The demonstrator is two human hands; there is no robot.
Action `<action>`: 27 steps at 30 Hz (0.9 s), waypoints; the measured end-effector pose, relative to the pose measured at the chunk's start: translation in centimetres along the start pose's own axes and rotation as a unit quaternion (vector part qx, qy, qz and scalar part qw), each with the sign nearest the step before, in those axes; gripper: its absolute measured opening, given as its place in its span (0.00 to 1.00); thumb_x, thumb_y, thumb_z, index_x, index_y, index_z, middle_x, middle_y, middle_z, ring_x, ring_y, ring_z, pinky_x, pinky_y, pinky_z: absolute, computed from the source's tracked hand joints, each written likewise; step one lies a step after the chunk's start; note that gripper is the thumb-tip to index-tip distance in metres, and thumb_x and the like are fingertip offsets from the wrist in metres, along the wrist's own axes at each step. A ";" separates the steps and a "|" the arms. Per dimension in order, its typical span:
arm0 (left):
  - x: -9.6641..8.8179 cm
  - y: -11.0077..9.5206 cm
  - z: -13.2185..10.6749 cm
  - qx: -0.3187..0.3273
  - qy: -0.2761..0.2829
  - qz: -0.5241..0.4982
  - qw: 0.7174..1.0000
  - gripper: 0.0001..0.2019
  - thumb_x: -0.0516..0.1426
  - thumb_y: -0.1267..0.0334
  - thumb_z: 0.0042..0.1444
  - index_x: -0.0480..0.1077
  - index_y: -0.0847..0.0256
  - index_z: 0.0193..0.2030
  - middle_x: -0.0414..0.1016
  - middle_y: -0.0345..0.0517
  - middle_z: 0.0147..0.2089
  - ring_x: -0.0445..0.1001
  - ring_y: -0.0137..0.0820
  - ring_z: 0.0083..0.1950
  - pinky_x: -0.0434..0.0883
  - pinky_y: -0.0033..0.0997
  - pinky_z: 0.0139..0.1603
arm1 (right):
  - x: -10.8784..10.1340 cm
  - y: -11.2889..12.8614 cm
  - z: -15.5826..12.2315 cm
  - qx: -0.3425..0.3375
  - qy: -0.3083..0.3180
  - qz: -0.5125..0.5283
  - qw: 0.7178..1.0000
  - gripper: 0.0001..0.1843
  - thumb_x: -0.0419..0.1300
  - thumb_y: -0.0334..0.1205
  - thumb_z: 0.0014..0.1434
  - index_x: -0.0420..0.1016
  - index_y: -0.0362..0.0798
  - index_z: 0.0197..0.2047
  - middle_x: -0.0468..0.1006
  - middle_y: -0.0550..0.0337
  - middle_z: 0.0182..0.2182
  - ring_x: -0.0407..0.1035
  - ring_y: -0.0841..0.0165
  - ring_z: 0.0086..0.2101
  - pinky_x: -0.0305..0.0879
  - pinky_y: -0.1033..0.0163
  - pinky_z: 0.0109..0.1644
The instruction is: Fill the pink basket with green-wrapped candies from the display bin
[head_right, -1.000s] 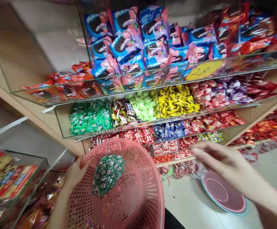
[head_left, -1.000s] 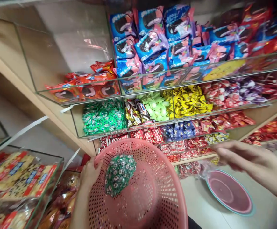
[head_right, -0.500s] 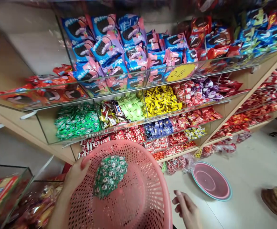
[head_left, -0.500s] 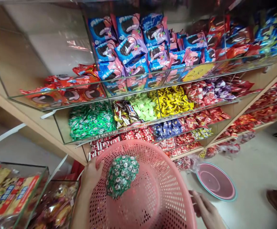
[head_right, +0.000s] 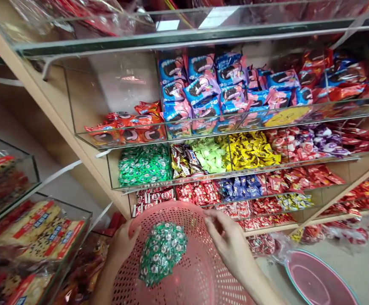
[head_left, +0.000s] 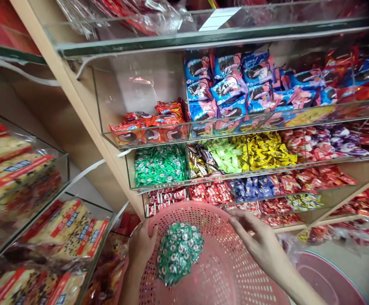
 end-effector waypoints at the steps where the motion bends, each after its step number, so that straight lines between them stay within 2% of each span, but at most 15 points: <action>1: 0.0 0.1 -0.1 0.000 0.002 -0.001 1.000 0.22 0.45 0.56 0.60 0.65 0.64 0.56 0.74 0.53 0.49 0.71 0.37 0.51 0.65 0.31 0.48 | 0.8 1.5 1.0 -0.039 0.019 -0.011 0.999 0.17 0.50 0.48 0.61 0.71 0.47 0.44 0.76 0.55 0.33 0.70 0.68 0.31 0.65 0.64 0.35; 4: 0.2 0.2 -0.3 -0.005 0.008 -0.013 1.000 0.23 0.45 0.56 0.60 0.64 0.63 0.58 0.73 0.53 0.51 0.71 0.37 0.51 0.65 0.31 0.48 | 3.0 6.0 4.4 -0.153 0.051 -0.067 0.985 0.13 0.48 0.42 0.63 0.71 0.47 0.42 0.75 0.56 0.35 0.67 0.71 0.30 0.61 0.65 0.35; 7: 0.2 0.1 -0.5 0.002 0.003 -0.027 1.000 0.23 0.45 0.57 0.60 0.65 0.64 0.57 0.72 0.54 0.53 0.71 0.38 0.52 0.64 0.31 0.49 | 4.9 9.7 8.3 -0.233 0.058 -0.200 0.950 0.13 0.47 0.35 0.62 0.71 0.46 0.41 0.74 0.55 0.35 0.66 0.69 0.33 0.56 0.65 0.35; 9: 0.0 0.1 -0.5 0.003 -0.003 -0.036 0.999 0.23 0.45 0.57 0.60 0.65 0.64 0.57 0.73 0.54 0.52 0.71 0.39 0.51 0.65 0.32 0.48 | 5.9 11.3 11.1 -0.259 0.042 -0.321 0.910 0.12 0.47 0.31 0.61 0.72 0.45 0.40 0.74 0.54 0.34 0.65 0.68 0.34 0.54 0.64 0.34; 12: -0.5 -0.1 -0.4 -0.008 -0.010 -0.042 0.999 0.22 0.45 0.57 0.60 0.65 0.65 0.57 0.73 0.55 0.52 0.71 0.40 0.52 0.65 0.33 0.48 | 7.3 12.7 14.8 -0.322 0.019 -0.467 0.823 0.11 0.49 0.28 0.60 0.73 0.43 0.39 0.75 0.49 0.36 0.64 0.62 0.40 0.54 0.60 0.39; 14: -0.8 -0.2 -0.3 -0.018 -0.012 -0.043 0.999 0.22 0.46 0.57 0.59 0.66 0.64 0.56 0.73 0.55 0.53 0.71 0.40 0.52 0.65 0.33 0.47 | 8.2 12.8 16.5 -0.349 0.050 -0.526 0.774 0.11 0.50 0.28 0.60 0.74 0.42 0.38 0.76 0.46 0.37 0.63 0.59 0.43 0.54 0.58 0.41; 16: -0.9 -0.4 -0.1 -0.029 -0.016 -0.044 0.998 0.22 0.46 0.57 0.59 0.66 0.64 0.56 0.72 0.54 0.53 0.71 0.40 0.51 0.65 0.33 0.47 | 9.1 12.6 17.8 -0.339 0.096 -0.567 0.744 0.12 0.51 0.29 0.59 0.76 0.42 0.37 0.78 0.46 0.36 0.63 0.57 0.44 0.54 0.56 0.42; 18: -1.0 -0.7 0.1 -0.038 -0.021 -0.040 0.998 0.22 0.46 0.57 0.59 0.65 0.64 0.56 0.72 0.54 0.53 0.71 0.40 0.52 0.65 0.33 0.47 | 9.8 12.4 18.5 -0.312 0.123 -0.595 0.731 0.13 0.51 0.29 0.59 0.77 0.43 0.37 0.79 0.46 0.35 0.63 0.56 0.45 0.53 0.54 0.44; 20: -1.1 -1.0 0.1 -0.047 -0.023 -0.031 0.998 0.22 0.45 0.57 0.59 0.65 0.64 0.56 0.72 0.55 0.53 0.71 0.40 0.51 0.65 0.33 0.47 | 10.1 12.4 19.0 -0.296 0.136 -0.603 0.728 0.13 0.52 0.29 0.58 0.78 0.44 0.37 0.79 0.46 0.36 0.63 0.55 0.46 0.52 0.53 0.46; 27: -1.2 -1.4 -0.4 -0.066 -0.018 -0.016 0.998 0.22 0.45 0.57 0.60 0.66 0.65 0.56 0.74 0.57 0.49 0.72 0.40 0.50 0.65 0.33 0.46 | 10.0 12.5 19.4 -0.293 0.151 -0.553 0.765 0.13 0.53 0.34 0.58 0.79 0.47 0.38 0.80 0.45 0.36 0.65 0.54 0.46 0.47 0.47 0.52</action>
Point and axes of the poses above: each hand's wrist, its own z-axis towards the middle knuckle, its own x-axis out of the palm, y = z × x, the point moved 1 cm from there along z, towards the middle knuckle
